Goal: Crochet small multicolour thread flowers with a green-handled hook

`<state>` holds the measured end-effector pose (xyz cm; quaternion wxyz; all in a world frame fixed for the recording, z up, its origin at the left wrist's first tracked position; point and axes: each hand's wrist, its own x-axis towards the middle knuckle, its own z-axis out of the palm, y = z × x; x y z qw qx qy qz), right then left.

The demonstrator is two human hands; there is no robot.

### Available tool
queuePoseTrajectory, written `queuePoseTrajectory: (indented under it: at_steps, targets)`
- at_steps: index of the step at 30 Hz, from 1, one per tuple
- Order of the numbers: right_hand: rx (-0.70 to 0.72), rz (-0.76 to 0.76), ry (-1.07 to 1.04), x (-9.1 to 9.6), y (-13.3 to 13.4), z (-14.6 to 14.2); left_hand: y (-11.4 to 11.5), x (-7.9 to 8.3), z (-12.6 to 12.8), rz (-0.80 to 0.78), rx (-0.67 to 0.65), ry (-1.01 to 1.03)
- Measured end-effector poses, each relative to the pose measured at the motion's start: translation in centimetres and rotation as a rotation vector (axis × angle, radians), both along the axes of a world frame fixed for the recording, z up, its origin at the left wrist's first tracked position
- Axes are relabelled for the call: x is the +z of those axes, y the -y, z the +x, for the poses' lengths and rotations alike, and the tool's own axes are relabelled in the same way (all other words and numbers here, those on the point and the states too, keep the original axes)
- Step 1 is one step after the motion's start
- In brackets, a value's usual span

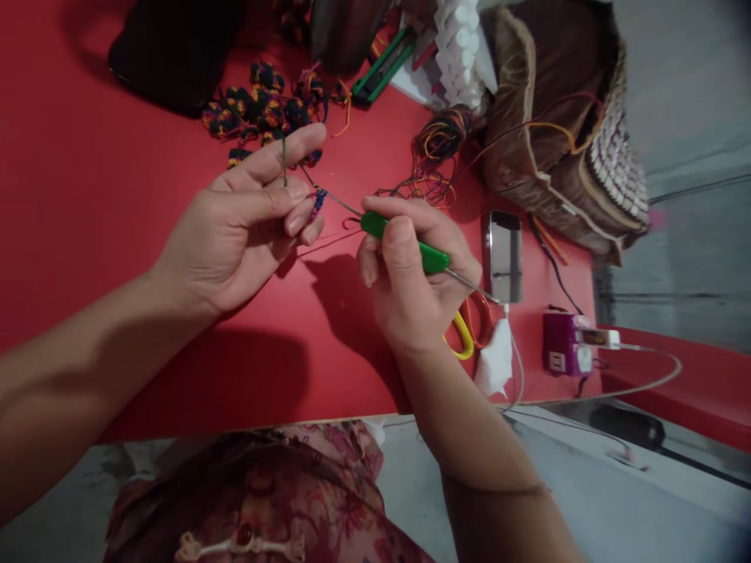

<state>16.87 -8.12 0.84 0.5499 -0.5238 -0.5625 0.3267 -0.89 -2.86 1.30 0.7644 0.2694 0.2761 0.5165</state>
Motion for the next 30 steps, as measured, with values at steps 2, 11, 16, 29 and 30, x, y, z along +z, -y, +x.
queuePoseTrajectory:
  at_steps: [2,11,16,29,30]
  targets:
    - [0.008,0.007,-0.081,0.2,-0.1,-0.1,-0.1,0.3,0.1,-0.007,0.014,0.048]
    - [0.071,0.0,-0.256,1.4,-0.4,0.5,-0.1,2.4,-0.4,-0.231,-0.071,0.013]
    - [0.115,-0.112,-0.401,1.9,-0.8,0.9,-0.2,2.5,-0.7,-0.271,-0.145,0.053]
    - [0.284,-0.448,-0.65,0.8,-1.7,-0.1,0.3,0.7,-0.4,-0.189,-0.291,0.02]
    - [0.268,-0.432,-0.641,0.8,-1.6,-0.6,0.4,0.5,-0.4,-0.18,-0.292,0.006]
